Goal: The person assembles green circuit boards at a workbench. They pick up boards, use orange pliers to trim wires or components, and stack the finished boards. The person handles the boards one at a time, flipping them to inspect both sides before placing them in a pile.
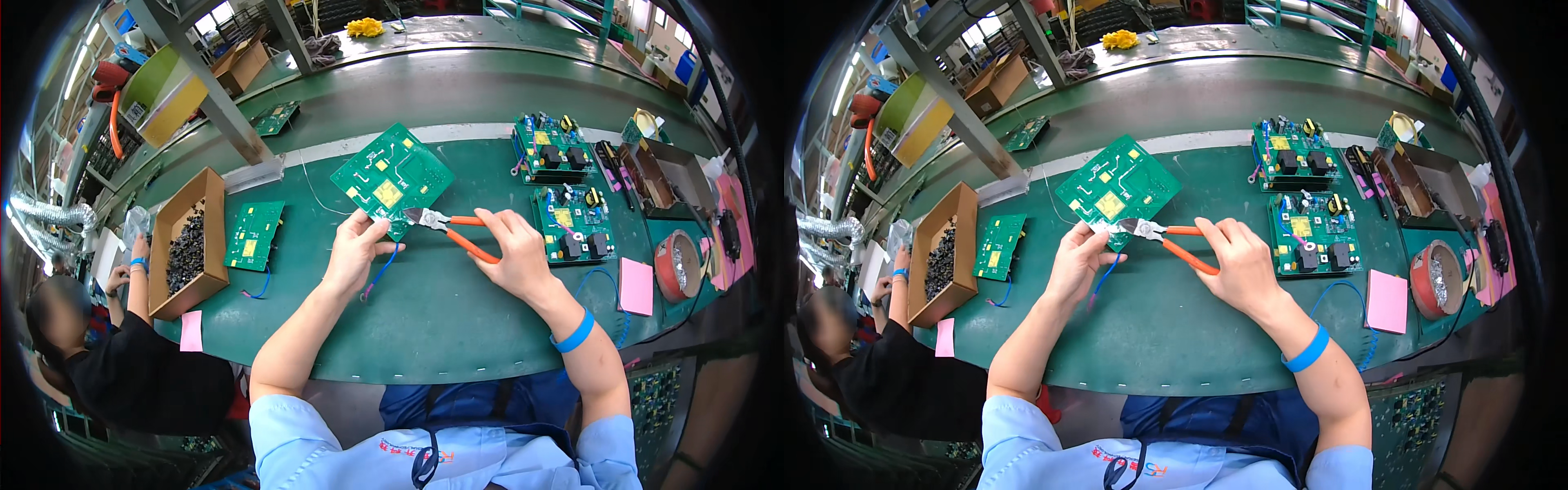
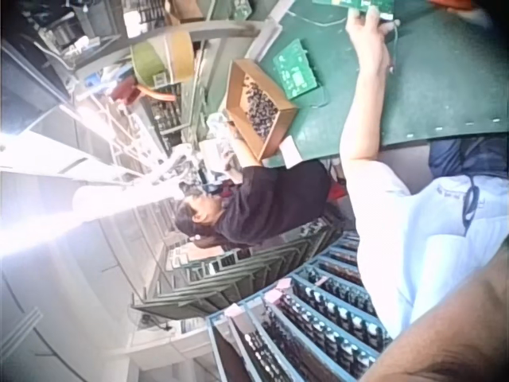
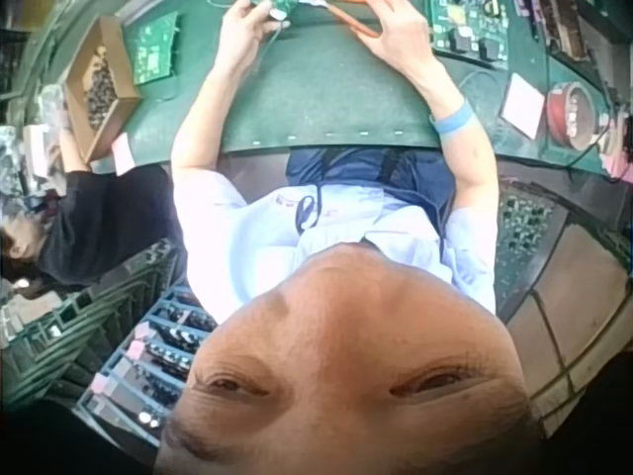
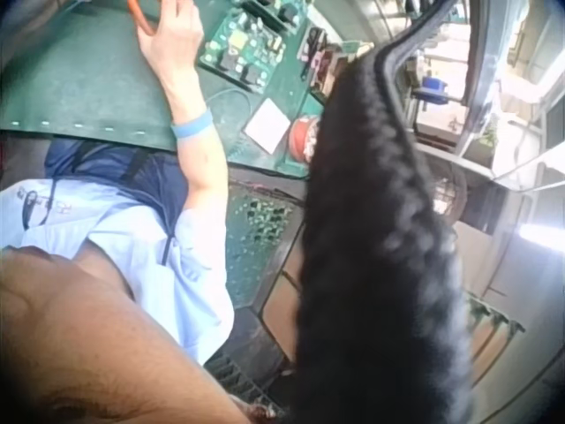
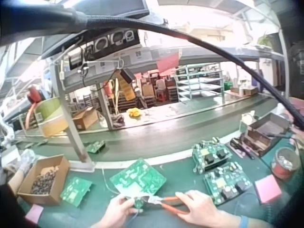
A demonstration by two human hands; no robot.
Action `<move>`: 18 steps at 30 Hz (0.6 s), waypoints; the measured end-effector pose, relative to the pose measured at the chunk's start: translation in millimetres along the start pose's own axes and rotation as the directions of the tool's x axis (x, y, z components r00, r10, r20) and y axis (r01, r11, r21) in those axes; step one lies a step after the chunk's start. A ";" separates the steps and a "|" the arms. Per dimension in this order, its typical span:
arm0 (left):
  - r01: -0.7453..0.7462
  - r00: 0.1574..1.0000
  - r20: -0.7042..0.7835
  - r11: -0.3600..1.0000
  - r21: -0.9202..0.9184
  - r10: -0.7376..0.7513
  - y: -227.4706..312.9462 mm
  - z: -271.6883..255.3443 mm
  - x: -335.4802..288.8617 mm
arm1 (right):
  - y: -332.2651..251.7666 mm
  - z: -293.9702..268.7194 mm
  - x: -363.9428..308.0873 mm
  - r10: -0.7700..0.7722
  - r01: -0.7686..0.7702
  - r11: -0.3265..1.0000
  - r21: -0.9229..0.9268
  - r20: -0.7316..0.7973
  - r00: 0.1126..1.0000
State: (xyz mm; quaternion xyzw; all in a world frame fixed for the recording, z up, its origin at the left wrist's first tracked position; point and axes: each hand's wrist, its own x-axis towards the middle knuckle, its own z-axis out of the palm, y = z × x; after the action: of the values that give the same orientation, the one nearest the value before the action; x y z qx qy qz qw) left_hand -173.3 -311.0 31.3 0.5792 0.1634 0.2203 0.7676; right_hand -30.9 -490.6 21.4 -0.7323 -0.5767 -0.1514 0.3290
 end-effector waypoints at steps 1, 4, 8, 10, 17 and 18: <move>0.004 1.000 -0.002 1.000 -0.014 -0.004 0.5 -1.6 0.2 | -0.9 -4.1 2.9 -0.051 0.051 0.998 0.037 -0.010 0.999; 0.019 1.000 -0.002 0.998 -0.062 -0.019 -2.3 -9.8 3.5 | -7.5 -14.0 6.1 -0.238 0.217 0.958 0.185 0.096 0.967; 0.044 0.999 0.023 0.992 -0.122 -0.041 -1.9 -11.2 5.3 | -22.0 -15.3 -1.5 -0.354 0.235 0.912 0.337 0.357 0.864; 0.053 0.998 0.025 0.988 -0.147 -0.049 -1.9 -11.7 5.8 | -26.1 -12.3 -6.6 -0.377 0.247 0.908 0.339 0.401 0.835; 0.074 0.996 0.070 0.976 -0.206 -0.060 -1.2 -13.1 5.5 | -34.8 0.2 -16.0 -0.414 0.276 0.892 0.358 0.403 0.816; 0.071 0.995 0.077 0.975 -0.209 -0.056 -1.4 -13.0 5.7 | -34.7 -0.4 -16.3 -0.412 0.277 0.889 0.365 0.374 0.831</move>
State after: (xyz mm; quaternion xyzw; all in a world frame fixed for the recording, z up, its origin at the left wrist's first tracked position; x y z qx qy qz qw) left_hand -174.8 -297.8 26.5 0.4960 0.1302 0.1910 0.8370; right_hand -68.4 -498.9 22.5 -0.5721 -0.7757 0.0492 0.2620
